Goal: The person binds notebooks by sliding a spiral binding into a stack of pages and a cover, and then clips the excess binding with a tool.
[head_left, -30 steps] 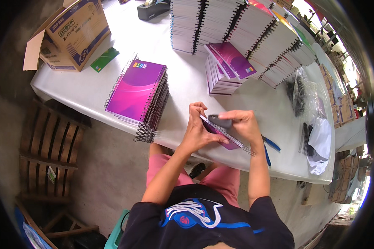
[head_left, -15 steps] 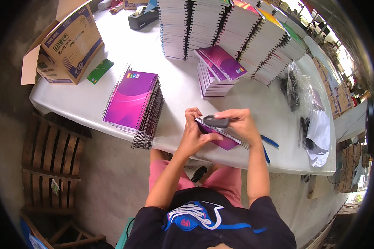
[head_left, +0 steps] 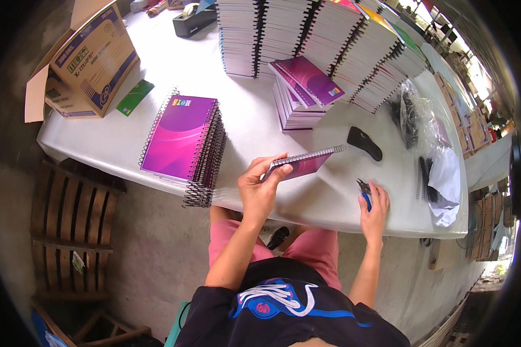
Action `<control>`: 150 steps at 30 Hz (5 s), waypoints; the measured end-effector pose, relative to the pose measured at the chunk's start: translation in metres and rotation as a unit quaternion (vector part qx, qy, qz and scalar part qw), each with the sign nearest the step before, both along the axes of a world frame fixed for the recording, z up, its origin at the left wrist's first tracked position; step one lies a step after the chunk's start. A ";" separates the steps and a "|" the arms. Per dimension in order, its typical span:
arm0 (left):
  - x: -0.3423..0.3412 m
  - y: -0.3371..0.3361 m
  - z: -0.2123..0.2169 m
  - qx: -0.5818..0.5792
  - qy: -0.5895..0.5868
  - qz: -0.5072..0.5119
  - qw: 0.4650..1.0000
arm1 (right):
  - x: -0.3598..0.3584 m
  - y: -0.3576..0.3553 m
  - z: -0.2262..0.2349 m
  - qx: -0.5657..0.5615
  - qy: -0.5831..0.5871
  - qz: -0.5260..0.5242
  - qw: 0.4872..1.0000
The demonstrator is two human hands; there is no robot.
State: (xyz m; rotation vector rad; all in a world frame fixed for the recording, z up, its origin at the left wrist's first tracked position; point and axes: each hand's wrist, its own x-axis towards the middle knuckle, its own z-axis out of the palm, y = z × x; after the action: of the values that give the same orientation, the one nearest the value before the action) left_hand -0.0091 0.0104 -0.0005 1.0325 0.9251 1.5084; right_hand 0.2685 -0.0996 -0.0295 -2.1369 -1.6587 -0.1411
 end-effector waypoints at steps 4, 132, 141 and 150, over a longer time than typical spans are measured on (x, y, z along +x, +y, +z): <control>-0.001 -0.008 0.016 0.165 0.218 0.097 0.957 | -0.055 0.012 0.036 0.050 0.127 0.047 0.990; 0.028 0.000 -0.001 0.297 0.587 0.169 0.734 | -0.074 0.059 0.076 0.041 0.321 0.228 0.918; 0.030 -0.002 0.002 0.274 0.593 0.163 0.740 | -0.068 0.063 0.070 0.070 0.298 0.243 0.921; 0.028 -0.005 0.004 0.255 0.609 0.156 0.734 | -0.065 0.063 0.061 0.021 0.277 0.266 0.923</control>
State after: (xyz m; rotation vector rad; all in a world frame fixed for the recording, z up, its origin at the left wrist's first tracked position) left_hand 0.0192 0.0058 0.0032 2.5237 1.6590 1.2399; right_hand 0.2033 -0.0366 0.0320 -1.4270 -1.7673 0.5353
